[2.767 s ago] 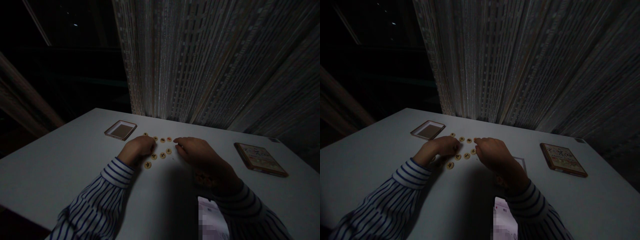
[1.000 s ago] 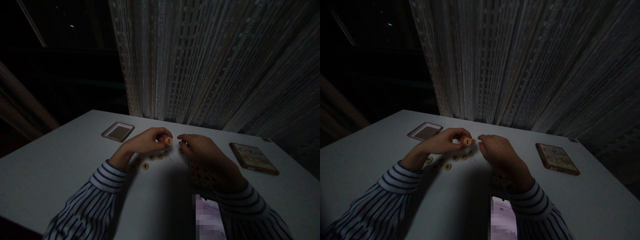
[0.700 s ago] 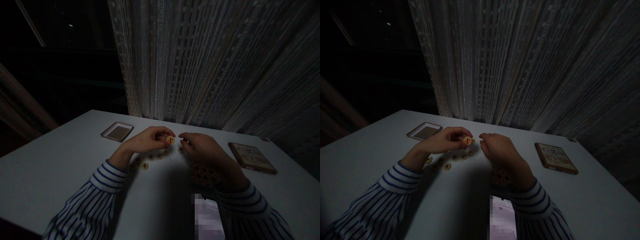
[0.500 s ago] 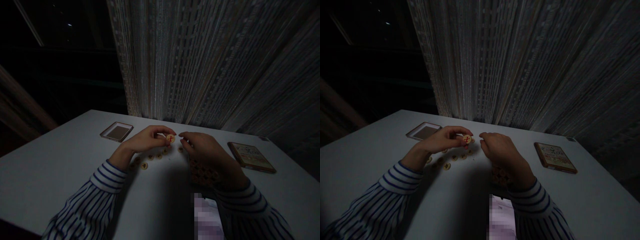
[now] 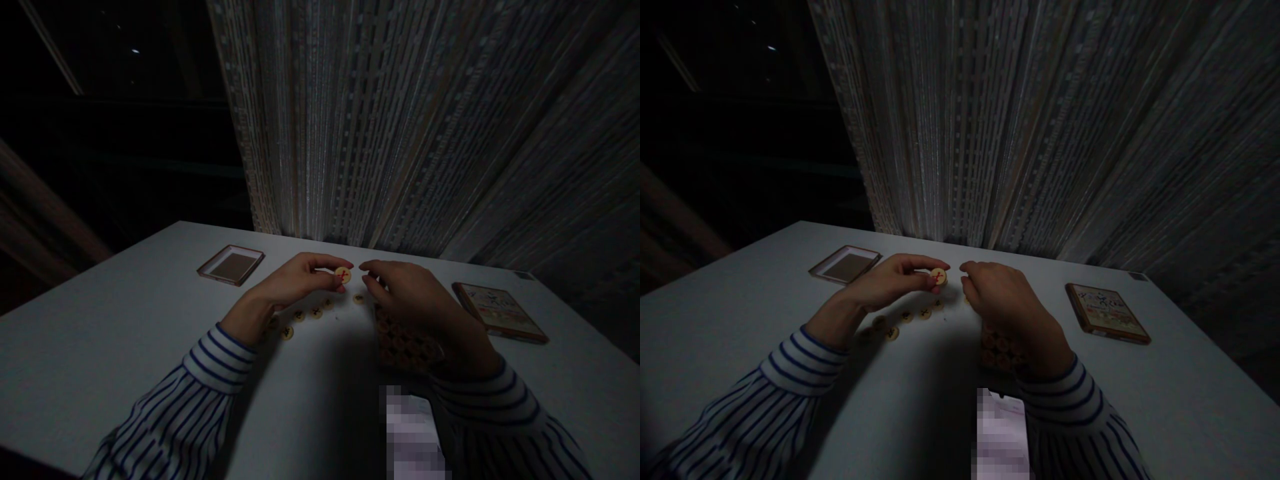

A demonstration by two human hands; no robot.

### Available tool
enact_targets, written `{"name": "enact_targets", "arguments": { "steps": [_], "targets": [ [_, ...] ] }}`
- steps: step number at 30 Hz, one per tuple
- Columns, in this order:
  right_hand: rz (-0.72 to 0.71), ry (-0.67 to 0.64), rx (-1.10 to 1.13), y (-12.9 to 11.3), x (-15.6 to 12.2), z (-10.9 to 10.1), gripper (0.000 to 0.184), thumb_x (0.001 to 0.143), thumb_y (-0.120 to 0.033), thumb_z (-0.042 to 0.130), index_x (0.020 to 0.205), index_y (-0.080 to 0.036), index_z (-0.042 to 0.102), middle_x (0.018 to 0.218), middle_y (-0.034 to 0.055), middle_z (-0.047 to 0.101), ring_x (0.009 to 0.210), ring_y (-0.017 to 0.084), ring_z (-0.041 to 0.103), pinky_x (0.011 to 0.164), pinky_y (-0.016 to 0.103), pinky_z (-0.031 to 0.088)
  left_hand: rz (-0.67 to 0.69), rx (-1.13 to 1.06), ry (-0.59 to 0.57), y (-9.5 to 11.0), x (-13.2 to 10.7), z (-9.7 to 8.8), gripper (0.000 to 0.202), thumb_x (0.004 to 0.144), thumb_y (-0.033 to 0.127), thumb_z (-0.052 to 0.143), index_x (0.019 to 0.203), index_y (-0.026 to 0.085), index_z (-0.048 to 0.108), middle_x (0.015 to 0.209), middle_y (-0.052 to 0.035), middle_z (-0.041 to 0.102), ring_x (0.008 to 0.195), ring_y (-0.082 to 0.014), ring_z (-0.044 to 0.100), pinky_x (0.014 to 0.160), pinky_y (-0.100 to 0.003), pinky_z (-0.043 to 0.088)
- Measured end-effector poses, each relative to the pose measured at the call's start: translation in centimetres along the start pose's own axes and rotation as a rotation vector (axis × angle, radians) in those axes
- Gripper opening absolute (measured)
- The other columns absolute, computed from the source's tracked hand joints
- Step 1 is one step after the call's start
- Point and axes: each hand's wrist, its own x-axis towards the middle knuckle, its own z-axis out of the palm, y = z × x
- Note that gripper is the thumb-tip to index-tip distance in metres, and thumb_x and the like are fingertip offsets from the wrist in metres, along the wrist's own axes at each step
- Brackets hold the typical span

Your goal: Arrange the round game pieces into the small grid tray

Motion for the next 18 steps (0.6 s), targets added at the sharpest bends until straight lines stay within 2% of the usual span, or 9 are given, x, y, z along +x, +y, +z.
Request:
{"name": "enact_targets", "arguments": {
  "steps": [8,18],
  "targets": [
    [0.002,0.028,-0.003,0.23,-0.17,-0.21,0.034,0.086,-0.027,0.038,0.111,-0.018,0.059,0.105,0.0082,0.067,0.095,0.024,0.062,0.077,0.034,0.045,-0.012,-0.035,0.005,-0.19,0.23,0.47,0.031,0.064,0.023,0.073,0.093,0.014,0.069,0.085,-0.0063,0.070,0.068,-0.0108,0.061,0.072,-0.026,0.048],
    [-0.009,0.048,-0.017,0.19,-0.61,-0.76,0.034,0.087,-0.027,0.038,0.111,-0.019,0.059,0.105,0.0075,0.067,0.095,0.023,0.062,0.076,0.033,0.045,0.018,-0.071,0.050,-0.03,0.14,0.50,0.025,0.064,0.022,0.073,0.087,0.012,0.070,0.080,-0.0049,0.069,0.066,-0.0093,0.060,0.070,-0.024,0.047]
  ]
}}
